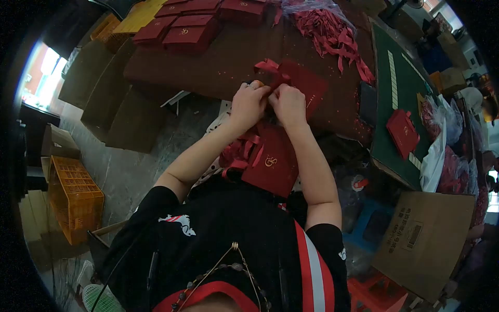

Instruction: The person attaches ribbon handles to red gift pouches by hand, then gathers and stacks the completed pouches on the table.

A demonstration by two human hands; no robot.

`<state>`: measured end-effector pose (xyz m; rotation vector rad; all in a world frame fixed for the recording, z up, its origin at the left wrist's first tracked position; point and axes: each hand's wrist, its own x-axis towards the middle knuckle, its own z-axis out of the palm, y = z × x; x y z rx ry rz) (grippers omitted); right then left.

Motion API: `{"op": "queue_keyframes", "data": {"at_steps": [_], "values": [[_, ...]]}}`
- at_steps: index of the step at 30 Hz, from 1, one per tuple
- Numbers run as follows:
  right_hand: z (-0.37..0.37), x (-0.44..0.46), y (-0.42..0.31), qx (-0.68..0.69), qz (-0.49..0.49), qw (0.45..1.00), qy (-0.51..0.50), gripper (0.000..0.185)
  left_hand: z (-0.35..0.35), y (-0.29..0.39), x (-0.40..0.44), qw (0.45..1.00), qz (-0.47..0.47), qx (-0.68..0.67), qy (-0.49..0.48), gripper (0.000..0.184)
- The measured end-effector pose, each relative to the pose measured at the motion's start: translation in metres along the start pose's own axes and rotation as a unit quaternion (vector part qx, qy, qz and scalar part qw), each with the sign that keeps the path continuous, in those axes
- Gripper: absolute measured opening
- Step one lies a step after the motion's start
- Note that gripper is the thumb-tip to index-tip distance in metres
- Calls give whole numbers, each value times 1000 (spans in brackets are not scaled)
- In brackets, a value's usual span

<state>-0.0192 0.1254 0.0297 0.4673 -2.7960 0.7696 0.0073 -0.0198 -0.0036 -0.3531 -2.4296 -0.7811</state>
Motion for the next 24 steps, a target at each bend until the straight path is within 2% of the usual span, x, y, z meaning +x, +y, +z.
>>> {"op": "queue_keyframes", "data": {"at_steps": [5,7,9,10,12,14,20,22,24], "values": [[5,2,1,-34,23,999,-7,20,4,5,-1,999,-46,20,6,23],[15,1,-1,-135,4,991,13,20,4,4,3,999,-51,17,4,23],[21,2,0,-134,3,991,11,18,5,1,7,995,-94,11,-44,25],[24,3,3,-126,-31,991,30,16,6,-3,8,994,-95,11,-44,25],[22,3,10,-119,-68,989,52,13,3,-14,11,984,-123,-101,-83,24],[16,-1,17,-70,-129,979,139,8,-1,-19,10,983,-107,-110,-99,25],[11,-1,34,-42,-26,992,113,12,5,-16,15,988,-92,-64,-104,27],[12,1,41,60,27,996,56,14,8,-14,18,986,-102,-71,-108,26],[15,3,45,82,27,995,55,14,10,-12,22,987,-106,-39,-111,25]]}}
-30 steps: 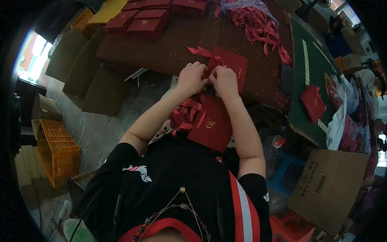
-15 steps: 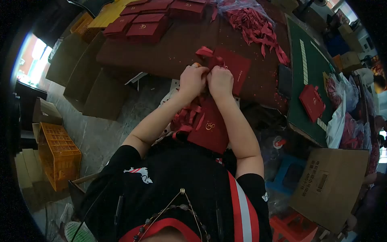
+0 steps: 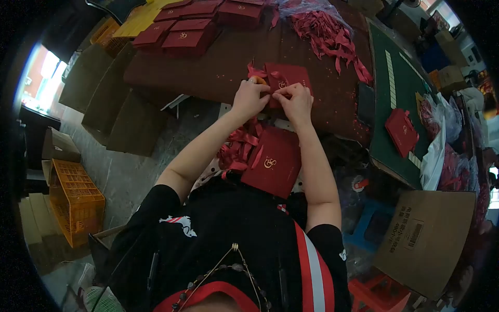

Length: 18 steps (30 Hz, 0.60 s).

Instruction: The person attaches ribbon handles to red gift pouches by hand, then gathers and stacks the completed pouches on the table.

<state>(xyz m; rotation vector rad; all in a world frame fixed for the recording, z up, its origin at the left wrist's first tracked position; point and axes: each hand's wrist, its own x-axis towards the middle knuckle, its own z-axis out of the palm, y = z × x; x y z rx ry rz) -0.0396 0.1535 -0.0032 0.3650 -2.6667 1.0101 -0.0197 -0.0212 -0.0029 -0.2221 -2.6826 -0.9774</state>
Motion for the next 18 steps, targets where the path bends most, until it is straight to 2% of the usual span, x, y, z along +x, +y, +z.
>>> {"op": "queue_keyframes", "data": {"at_steps": [2,5,7,8,10,11,13,18], "values": [[-2,0,6,22,4,1000,-3,14,-2,0,3,1000,15,11,-11,24],[-14,2,11,50,3,997,-51,25,-4,-5,7,998,51,8,-20,22],[-20,3,11,103,16,993,-50,53,-8,-4,8,997,72,-7,-21,21],[-22,3,11,103,16,993,-49,53,-10,-3,9,997,79,0,-10,19],[-24,-1,12,50,19,999,4,79,-10,-3,8,996,86,6,-3,18],[-24,-1,14,50,20,999,5,79,-10,-3,9,995,93,31,1,16],[-21,0,15,-33,0,999,25,90,-12,-2,10,993,103,57,3,15],[-13,-8,1,-103,18,994,-7,90,-20,-1,0,992,75,102,0,12]]}}
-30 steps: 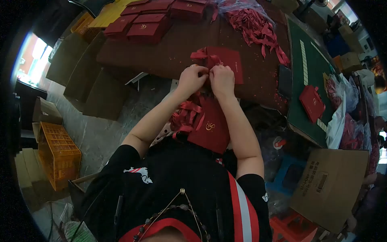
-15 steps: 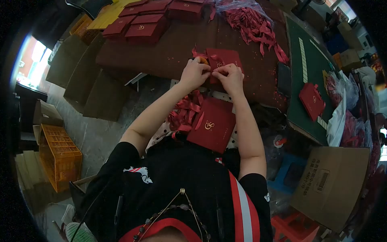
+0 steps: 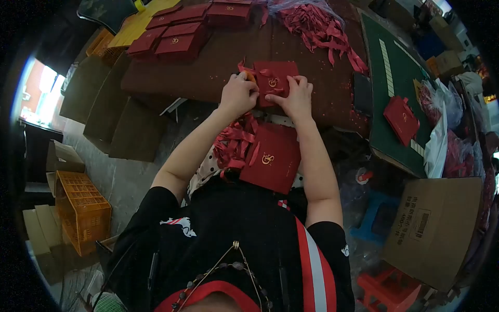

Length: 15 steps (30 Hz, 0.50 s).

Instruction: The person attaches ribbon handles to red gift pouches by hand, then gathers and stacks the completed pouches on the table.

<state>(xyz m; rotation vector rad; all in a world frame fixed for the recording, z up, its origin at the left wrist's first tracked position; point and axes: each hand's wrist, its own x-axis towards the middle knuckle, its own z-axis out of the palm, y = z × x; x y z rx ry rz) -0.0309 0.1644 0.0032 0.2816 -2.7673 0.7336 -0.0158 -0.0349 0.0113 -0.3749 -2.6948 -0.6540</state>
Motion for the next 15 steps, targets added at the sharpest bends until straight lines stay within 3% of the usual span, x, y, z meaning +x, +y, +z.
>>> {"op": "queue_keyframes", "data": {"at_steps": [3,6,9,12,15], "values": [[3,2,11,-39,19,999,23,92,-20,-17,-6,996,-46,73,18,12],[3,2,16,-61,43,996,54,96,-56,-50,-19,996,-71,44,27,12],[5,1,3,-70,49,996,41,95,-53,-54,-35,996,-71,49,13,12],[7,-1,9,-89,39,993,63,89,-39,-55,-36,994,-69,46,74,12],[5,-6,13,-30,19,995,90,86,-33,-32,-36,992,8,53,118,40]]}}
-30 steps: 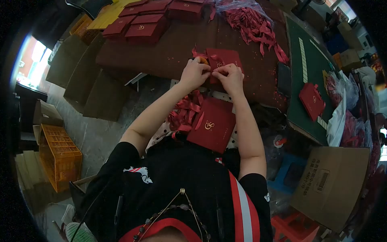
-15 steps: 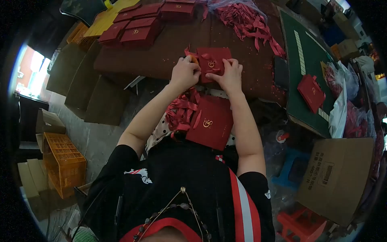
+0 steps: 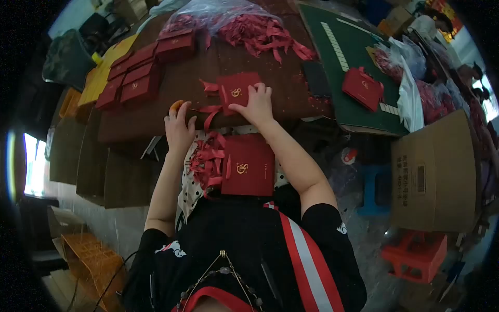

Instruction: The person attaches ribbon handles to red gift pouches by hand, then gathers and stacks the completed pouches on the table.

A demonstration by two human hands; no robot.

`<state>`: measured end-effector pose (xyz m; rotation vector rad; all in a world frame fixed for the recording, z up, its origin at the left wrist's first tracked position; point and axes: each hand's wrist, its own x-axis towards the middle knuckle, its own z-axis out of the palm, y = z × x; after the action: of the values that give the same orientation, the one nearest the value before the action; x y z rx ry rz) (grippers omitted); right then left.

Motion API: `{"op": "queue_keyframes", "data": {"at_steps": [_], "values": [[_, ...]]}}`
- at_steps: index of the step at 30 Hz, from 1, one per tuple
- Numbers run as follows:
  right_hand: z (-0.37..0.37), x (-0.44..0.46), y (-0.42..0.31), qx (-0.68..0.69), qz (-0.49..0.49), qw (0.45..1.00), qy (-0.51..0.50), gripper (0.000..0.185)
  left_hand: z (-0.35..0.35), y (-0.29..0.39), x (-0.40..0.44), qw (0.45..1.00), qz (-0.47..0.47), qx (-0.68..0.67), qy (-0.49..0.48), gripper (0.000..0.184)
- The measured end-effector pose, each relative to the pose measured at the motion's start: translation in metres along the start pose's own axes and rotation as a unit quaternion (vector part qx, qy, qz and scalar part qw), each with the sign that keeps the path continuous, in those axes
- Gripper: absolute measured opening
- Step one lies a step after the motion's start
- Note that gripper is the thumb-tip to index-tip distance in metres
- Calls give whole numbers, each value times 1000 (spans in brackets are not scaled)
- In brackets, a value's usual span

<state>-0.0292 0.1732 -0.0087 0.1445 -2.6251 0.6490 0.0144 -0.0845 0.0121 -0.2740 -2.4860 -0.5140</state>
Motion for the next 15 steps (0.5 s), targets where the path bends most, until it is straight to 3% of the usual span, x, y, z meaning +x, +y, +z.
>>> {"op": "queue_keyframes", "data": {"at_steps": [1,2,4,5,7,9,10,12,14,15], "values": [[-4,-1,6,74,-40,996,32,70,1,6,1,998,41,-36,-29,52],[-13,2,16,66,-35,996,42,70,2,15,1,993,82,-69,-41,54],[-44,8,40,126,-79,983,110,50,3,26,-3,983,142,-90,-76,60],[-63,13,59,85,-103,972,192,35,6,28,-4,983,142,-95,-73,60],[-108,23,118,-10,-64,952,300,28,11,28,-9,975,187,-92,-71,60],[-150,25,194,-159,56,915,368,38,15,26,-13,979,158,-93,-88,60],[-168,23,234,-250,184,891,332,53,16,25,-16,982,132,-87,-105,59],[-209,27,255,-239,481,818,208,77,14,28,-18,983,131,-92,-89,55],[-229,31,304,-162,562,810,47,86,15,28,-22,984,139,-94,-63,50],[-227,36,344,-159,546,821,-51,90,16,28,-24,984,137,-93,-63,50]]}}
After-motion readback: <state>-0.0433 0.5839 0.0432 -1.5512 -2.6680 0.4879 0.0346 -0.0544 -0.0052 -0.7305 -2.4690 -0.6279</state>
